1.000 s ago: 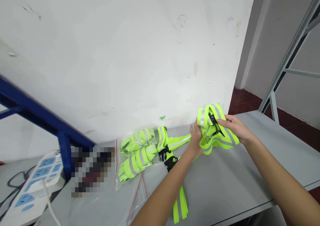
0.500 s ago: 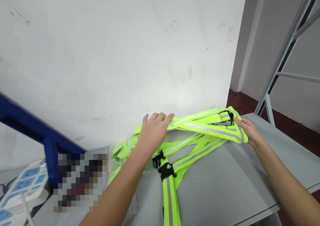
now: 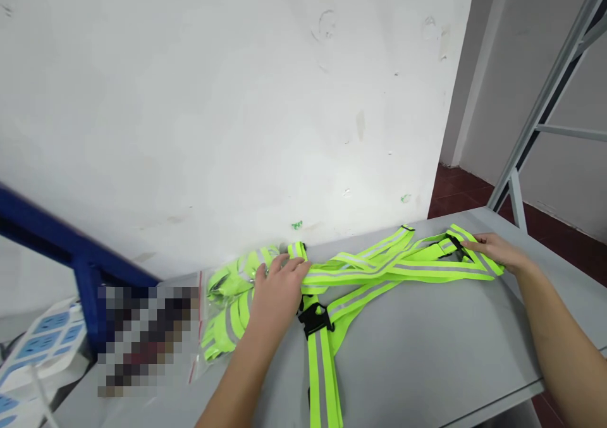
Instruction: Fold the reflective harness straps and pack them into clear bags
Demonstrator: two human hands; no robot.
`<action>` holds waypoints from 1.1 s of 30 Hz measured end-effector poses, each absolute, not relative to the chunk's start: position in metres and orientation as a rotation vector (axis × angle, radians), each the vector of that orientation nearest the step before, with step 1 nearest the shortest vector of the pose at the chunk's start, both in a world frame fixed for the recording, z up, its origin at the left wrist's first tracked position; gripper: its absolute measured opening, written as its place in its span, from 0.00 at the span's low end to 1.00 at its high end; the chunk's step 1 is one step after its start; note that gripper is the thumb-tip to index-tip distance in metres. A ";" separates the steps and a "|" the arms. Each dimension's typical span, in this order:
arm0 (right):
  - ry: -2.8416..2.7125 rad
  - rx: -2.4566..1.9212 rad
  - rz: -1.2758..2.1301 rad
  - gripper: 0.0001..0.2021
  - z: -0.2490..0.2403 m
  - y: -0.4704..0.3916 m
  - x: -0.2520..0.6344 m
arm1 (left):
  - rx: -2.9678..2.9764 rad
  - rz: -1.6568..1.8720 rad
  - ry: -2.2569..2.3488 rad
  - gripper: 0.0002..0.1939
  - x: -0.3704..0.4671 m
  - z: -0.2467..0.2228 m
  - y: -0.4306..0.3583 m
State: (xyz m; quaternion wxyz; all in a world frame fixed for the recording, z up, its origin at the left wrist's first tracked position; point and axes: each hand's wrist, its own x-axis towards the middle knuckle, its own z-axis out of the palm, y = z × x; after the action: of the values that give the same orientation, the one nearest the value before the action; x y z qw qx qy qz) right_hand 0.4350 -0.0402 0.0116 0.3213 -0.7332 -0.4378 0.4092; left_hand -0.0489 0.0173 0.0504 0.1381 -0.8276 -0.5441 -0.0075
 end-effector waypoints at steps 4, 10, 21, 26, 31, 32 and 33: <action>-1.233 -1.992 1.031 0.20 0.019 -0.046 0.439 | -2.497 0.099 -1.630 0.38 -0.059 0.042 -0.006; -1.218 -1.992 1.059 0.20 0.022 -0.048 0.434 | -3.070 0.025 -1.348 0.39 0.006 0.059 -0.028; -0.733 -1.718 1.150 0.11 0.012 -0.058 0.465 | -2.914 -0.189 -1.343 0.32 0.112 -0.012 -0.009; -0.744 -1.655 0.953 0.12 0.008 -0.059 0.479 | -2.906 -0.141 -1.306 0.16 0.092 0.002 0.001; -0.715 -1.636 0.995 0.14 0.005 -0.057 0.473 | -2.926 -0.130 -1.383 0.19 0.075 0.002 0.009; -0.699 -1.632 1.027 0.14 0.005 -0.056 0.472 | -2.912 -0.126 -1.402 0.19 0.072 0.002 0.012; -0.695 -1.627 1.066 0.14 0.004 -0.055 0.471 | -2.897 -0.121 -1.427 0.18 0.067 0.004 0.016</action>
State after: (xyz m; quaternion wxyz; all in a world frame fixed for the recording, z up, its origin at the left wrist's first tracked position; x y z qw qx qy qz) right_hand 0.4706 -0.0553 0.0040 0.5124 -0.6765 -0.2888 0.4431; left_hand 0.0669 0.0156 0.0042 -0.0451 -0.8955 -0.4412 -0.0374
